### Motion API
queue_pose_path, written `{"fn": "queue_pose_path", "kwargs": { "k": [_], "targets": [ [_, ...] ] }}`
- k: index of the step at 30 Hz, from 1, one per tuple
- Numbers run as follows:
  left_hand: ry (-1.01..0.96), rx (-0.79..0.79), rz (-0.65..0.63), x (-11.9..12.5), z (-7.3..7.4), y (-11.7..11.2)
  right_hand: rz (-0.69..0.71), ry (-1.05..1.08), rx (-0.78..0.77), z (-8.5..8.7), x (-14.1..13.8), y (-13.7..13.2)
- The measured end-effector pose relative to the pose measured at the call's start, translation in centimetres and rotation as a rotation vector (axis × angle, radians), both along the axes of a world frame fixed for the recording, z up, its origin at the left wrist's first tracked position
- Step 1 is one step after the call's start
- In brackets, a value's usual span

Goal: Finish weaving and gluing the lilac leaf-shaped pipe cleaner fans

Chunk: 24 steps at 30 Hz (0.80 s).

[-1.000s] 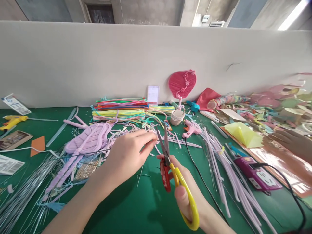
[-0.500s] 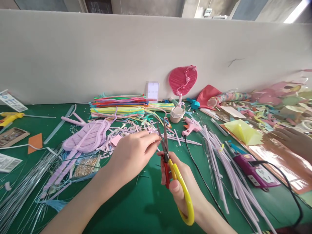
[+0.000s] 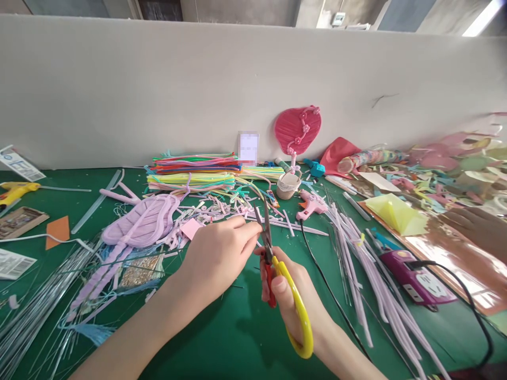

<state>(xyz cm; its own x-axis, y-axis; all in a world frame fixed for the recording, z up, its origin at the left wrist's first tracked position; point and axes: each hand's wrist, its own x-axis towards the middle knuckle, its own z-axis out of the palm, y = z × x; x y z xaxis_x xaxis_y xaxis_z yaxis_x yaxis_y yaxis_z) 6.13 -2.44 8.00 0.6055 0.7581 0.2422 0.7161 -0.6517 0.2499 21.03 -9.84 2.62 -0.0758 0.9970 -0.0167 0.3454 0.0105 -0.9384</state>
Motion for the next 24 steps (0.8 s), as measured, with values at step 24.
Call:
{"fn": "queue_pose_path", "kwargs": {
  "k": [24],
  "targets": [
    [0.149, 0.183, -0.053, 0.9, -1.6, 0.6, -0.182, -0.178, -0.104, -1.0, -1.5, 1.4]
  ]
}}
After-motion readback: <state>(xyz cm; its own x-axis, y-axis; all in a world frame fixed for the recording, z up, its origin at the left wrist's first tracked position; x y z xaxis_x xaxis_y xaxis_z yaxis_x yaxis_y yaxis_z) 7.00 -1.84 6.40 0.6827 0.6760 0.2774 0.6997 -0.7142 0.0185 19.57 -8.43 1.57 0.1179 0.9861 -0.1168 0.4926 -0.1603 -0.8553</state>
